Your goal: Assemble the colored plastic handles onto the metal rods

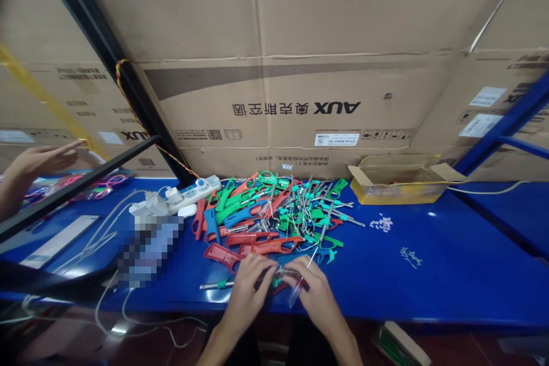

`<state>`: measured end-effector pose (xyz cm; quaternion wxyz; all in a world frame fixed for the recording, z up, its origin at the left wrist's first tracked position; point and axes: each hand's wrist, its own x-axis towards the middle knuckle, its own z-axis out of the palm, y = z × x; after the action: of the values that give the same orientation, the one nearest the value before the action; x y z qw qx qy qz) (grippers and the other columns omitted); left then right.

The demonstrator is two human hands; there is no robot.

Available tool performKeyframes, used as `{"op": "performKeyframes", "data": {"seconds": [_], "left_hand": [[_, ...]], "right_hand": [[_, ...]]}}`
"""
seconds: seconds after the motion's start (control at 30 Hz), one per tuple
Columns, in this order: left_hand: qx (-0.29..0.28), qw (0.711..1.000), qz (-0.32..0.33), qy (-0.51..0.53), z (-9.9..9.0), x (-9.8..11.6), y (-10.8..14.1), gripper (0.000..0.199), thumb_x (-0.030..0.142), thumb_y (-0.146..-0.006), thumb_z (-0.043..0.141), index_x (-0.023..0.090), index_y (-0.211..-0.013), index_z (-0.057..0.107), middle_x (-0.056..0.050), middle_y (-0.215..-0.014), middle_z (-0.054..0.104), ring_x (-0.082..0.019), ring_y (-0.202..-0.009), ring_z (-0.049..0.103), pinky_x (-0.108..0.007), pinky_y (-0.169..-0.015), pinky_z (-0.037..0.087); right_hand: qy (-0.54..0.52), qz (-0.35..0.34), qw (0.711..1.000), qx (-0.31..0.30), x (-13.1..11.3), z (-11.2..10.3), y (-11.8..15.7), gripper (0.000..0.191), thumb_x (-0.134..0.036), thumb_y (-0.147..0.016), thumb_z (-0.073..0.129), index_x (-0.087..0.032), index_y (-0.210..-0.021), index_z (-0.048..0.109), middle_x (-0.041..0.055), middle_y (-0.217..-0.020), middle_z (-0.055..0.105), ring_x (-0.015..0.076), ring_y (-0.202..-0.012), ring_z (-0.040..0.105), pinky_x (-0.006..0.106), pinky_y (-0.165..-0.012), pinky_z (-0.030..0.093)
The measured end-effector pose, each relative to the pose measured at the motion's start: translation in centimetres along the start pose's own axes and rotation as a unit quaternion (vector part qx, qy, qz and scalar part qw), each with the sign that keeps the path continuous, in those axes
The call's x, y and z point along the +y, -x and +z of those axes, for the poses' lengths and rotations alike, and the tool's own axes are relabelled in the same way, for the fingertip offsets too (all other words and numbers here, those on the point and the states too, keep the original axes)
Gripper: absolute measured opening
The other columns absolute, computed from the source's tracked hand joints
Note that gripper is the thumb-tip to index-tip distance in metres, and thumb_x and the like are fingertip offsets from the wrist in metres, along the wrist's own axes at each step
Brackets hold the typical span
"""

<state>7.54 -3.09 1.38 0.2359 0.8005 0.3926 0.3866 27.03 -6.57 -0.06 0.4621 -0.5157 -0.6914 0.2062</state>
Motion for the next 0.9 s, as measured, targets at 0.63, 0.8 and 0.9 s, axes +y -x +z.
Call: {"op": "performKeyframes", "data": {"seconds": [0.63, 0.8, 0.9], "left_hand": [[-0.01, 1.0, -0.011, 0.02, -0.31, 0.57, -0.22, 0.021, 0.027, -0.104, 0.048, 0.022, -0.098, 0.068, -0.007, -0.092, 0.07, -0.026, -0.09, 0.062, -0.041, -0.083, 0.047], [-0.005, 1.0, -0.007, 0.018, -0.33, 0.54, -0.24, 0.02, 0.025, -0.104, 0.05, 0.022, -0.098, 0.069, -0.007, -0.091, 0.07, -0.025, -0.088, 0.063, -0.04, -0.082, 0.049], [-0.004, 1.0, -0.005, 0.016, -0.28, 0.48, -0.19, 0.019, 0.025, -0.104, 0.05, 0.021, -0.099, 0.068, -0.006, -0.091, 0.07, -0.024, -0.089, 0.063, -0.04, -0.083, 0.048]], "right_hand": [[-0.024, 0.024, 0.999, 0.002, 0.07, -0.07, 0.08, 0.02, -0.04, -0.099, 0.063, -0.025, -0.105, 0.074, 0.0068, -0.101, 0.073, 0.0211, -0.09, 0.072, 0.027, -0.081, 0.06], [-0.023, 0.024, 0.999, 0.007, 0.2, -0.08, 0.13, 0.021, -0.042, -0.099, 0.063, -0.025, -0.105, 0.074, 0.007, -0.101, 0.072, 0.0216, -0.092, 0.072, 0.028, -0.082, 0.06], [-0.022, 0.028, 0.999, 0.003, 0.15, -0.16, 0.11, 0.021, -0.042, -0.099, 0.063, -0.025, -0.105, 0.074, 0.0072, -0.102, 0.073, 0.0219, -0.092, 0.072, 0.028, -0.082, 0.06]]}}
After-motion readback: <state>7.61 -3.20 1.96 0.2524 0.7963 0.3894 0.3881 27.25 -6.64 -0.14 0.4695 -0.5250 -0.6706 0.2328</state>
